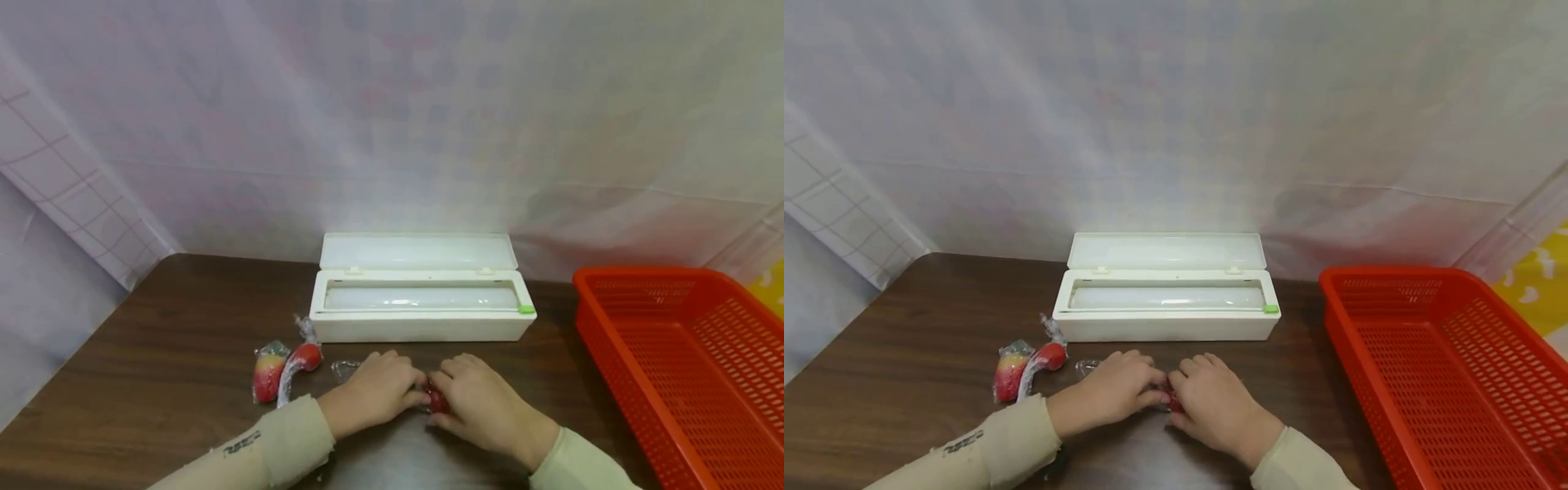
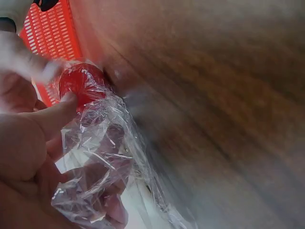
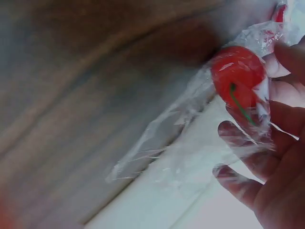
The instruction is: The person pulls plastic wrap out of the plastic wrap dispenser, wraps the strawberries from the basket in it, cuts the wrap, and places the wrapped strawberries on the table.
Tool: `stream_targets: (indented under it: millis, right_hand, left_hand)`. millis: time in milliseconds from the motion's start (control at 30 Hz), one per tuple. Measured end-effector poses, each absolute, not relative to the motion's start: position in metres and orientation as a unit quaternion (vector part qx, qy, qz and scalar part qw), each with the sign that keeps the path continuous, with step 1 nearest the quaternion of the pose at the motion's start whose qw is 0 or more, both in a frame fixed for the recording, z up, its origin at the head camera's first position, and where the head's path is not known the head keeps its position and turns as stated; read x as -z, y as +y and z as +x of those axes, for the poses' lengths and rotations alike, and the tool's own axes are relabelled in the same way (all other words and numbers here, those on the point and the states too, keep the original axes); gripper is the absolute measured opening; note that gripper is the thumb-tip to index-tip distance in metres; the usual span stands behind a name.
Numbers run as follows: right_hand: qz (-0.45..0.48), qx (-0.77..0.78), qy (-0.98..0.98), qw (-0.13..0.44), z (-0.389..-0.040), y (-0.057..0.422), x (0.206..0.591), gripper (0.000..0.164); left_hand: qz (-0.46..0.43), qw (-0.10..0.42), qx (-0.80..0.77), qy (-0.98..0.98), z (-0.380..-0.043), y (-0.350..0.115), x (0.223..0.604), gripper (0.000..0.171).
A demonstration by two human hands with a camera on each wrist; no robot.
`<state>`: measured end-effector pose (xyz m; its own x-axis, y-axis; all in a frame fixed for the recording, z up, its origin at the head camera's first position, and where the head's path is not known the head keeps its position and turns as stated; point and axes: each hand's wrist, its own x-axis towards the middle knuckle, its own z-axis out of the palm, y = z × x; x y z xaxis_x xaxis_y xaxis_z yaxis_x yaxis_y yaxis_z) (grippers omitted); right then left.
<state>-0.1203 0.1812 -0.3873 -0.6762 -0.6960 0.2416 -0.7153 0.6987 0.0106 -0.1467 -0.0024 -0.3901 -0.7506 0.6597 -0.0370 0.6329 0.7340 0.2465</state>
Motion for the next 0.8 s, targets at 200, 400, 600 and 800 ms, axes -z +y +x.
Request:
stream_targets:
  millis: [200, 400, 600, 800]
  right_hand:
    - [0.352, -0.078, -0.932, 0.045, -0.125, 0.187, 0.392, 0.029]
    - [0.286, -0.128, -0.948, -0.059, -0.132, 0.194, 0.394, 0.055]
    - [0.285, -0.134, -0.943, -0.111, -0.135, 0.198, 0.4, 0.078]
    - [0.327, -0.117, -0.936, -0.048, -0.13, 0.203, 0.403, 0.06]
  left_hand:
    - [0.326, 0.065, -0.095, 0.938, -0.145, -0.001, 0.39, 0.028]
    - [0.32, 0.037, -0.055, 0.945, -0.142, 0.008, 0.39, 0.057]
    - [0.344, 0.064, -0.031, 0.936, -0.141, 0.013, 0.392, 0.067]
    - [0.332, 0.067, -0.09, 0.937, -0.141, 0.015, 0.392, 0.049]
